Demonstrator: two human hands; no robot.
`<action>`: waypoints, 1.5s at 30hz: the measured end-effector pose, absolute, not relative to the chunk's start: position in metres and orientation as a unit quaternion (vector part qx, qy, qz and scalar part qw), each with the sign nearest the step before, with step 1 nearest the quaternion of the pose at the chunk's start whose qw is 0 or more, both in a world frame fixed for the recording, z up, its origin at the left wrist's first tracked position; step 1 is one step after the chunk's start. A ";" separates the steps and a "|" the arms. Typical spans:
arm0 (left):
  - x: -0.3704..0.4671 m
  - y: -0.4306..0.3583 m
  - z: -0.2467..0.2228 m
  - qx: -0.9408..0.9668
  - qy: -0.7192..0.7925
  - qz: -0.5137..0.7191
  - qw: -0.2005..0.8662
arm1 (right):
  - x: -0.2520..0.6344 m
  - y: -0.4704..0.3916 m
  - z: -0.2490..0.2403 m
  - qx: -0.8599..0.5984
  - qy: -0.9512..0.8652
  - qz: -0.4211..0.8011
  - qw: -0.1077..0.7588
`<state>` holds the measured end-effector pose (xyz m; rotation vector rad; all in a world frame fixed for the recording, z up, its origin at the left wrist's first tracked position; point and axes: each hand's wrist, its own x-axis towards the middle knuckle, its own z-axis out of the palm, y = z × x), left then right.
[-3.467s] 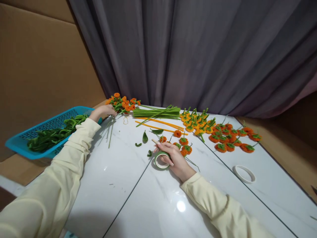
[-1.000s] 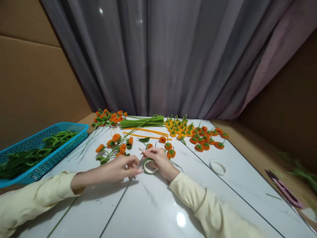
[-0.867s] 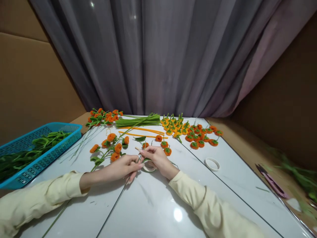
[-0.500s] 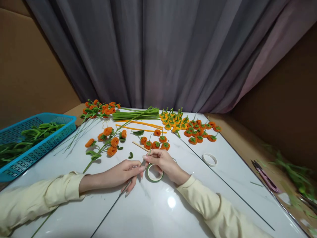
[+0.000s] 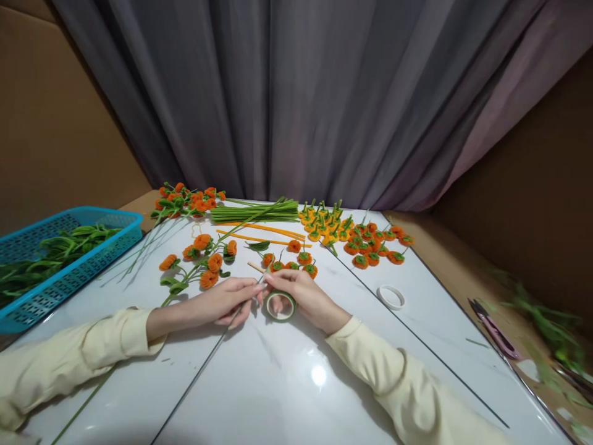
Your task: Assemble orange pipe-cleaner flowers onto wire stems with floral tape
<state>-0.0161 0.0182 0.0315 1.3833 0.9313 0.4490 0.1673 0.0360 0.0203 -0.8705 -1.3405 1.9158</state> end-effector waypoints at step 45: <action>-0.174 0.161 0.070 0.617 0.695 0.043 0.367 | -0.065 0.202 0.012 -0.467 -0.628 0.582 0.221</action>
